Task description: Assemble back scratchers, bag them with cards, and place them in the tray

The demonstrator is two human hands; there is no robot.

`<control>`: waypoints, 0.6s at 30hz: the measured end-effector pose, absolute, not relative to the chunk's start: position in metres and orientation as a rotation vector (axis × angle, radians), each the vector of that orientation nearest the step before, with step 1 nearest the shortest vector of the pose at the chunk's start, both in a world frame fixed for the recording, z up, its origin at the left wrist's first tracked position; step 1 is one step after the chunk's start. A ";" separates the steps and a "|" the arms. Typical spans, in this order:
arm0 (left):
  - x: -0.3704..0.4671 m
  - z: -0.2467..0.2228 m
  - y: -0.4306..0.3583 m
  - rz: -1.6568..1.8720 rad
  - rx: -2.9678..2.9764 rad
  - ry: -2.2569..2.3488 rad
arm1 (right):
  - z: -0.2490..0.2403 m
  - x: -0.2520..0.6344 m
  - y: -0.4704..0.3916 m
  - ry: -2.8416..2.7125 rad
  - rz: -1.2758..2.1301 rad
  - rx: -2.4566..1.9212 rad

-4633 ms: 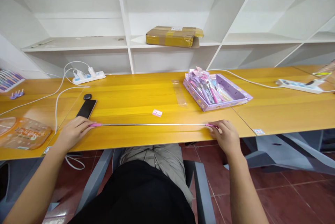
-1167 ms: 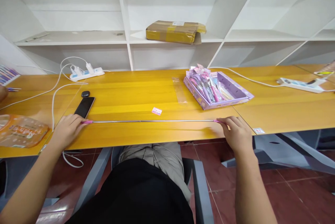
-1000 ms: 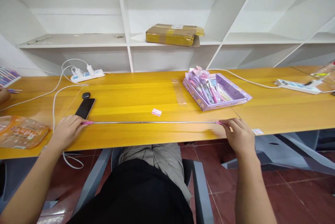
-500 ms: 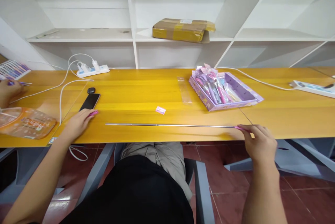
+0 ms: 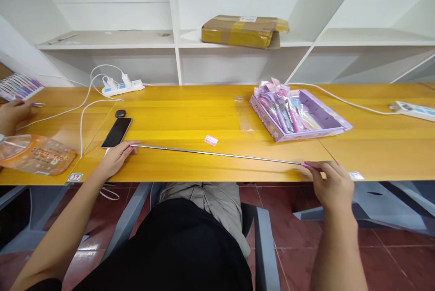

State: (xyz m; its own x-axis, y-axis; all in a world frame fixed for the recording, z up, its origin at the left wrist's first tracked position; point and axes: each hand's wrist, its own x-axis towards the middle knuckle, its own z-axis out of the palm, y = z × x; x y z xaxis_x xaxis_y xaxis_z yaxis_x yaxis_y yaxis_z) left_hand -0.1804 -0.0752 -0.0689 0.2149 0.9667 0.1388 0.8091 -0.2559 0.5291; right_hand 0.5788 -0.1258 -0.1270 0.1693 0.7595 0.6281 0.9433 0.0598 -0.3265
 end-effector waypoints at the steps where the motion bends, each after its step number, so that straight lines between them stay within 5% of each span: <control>1: -0.180 -0.069 -0.075 0.647 2.142 1.652 | -0.127 0.577 -0.126 -1.634 -0.320 -1.746; 9: -0.181 -0.071 -0.076 0.738 2.126 1.662 | -0.132 0.575 -0.125 -1.747 -0.411 -1.650; 18: -0.185 -0.045 -0.084 0.465 2.394 1.563 | -0.119 0.586 -0.125 -1.724 -0.520 -1.610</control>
State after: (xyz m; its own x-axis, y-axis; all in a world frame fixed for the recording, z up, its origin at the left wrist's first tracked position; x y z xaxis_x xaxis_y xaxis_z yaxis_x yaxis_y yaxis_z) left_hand -0.1848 -0.0840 -0.0450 0.3758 0.9174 0.1307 0.8396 -0.3967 0.3710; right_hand 0.5865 -0.1246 -0.1187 0.0286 0.6888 0.7244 0.9743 0.1427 -0.1741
